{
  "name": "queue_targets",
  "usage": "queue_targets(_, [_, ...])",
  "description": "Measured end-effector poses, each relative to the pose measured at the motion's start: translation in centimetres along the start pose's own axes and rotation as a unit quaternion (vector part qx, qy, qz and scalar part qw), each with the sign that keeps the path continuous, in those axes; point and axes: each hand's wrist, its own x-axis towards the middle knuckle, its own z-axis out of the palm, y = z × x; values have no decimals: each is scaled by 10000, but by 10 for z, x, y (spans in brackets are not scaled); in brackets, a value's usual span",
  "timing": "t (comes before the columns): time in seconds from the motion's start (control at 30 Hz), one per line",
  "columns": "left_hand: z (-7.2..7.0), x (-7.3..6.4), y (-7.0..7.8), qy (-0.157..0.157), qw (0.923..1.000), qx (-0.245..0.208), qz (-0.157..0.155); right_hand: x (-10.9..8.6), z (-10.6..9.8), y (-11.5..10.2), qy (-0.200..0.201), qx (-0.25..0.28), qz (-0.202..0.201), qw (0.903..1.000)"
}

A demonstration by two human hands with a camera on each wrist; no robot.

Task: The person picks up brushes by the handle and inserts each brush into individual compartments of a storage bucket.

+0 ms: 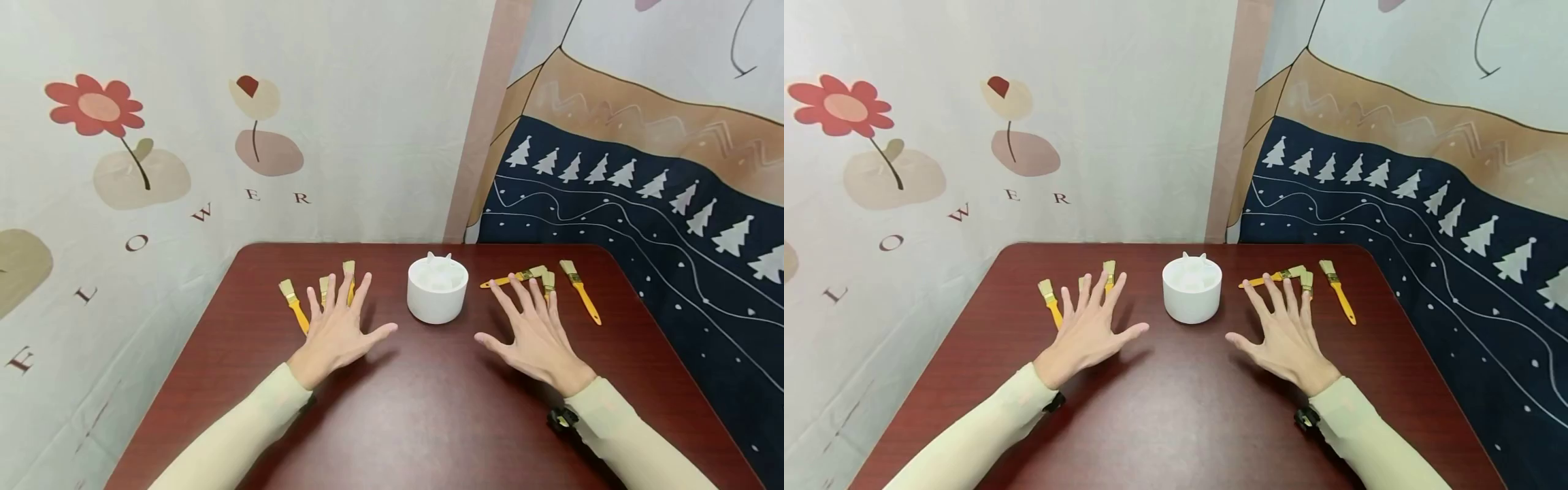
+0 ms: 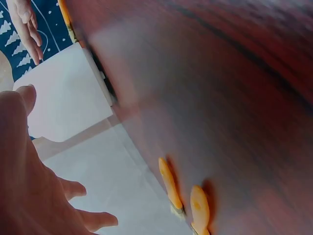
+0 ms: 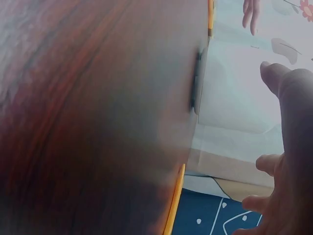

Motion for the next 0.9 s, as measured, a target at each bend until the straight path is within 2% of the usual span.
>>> queue_targets(0.4, [-4,6,16,91,9998,-131,68,2,-6,8,137,49,35,9999])
queue_targets(0.57, [-4,13,24,246,9993,-197,200,2,-8,13,190,121,95,9997])
queue_targets(0.9, [1,31,40,382,9961,-656,459,-2,-10,27,528,274,310,9977])
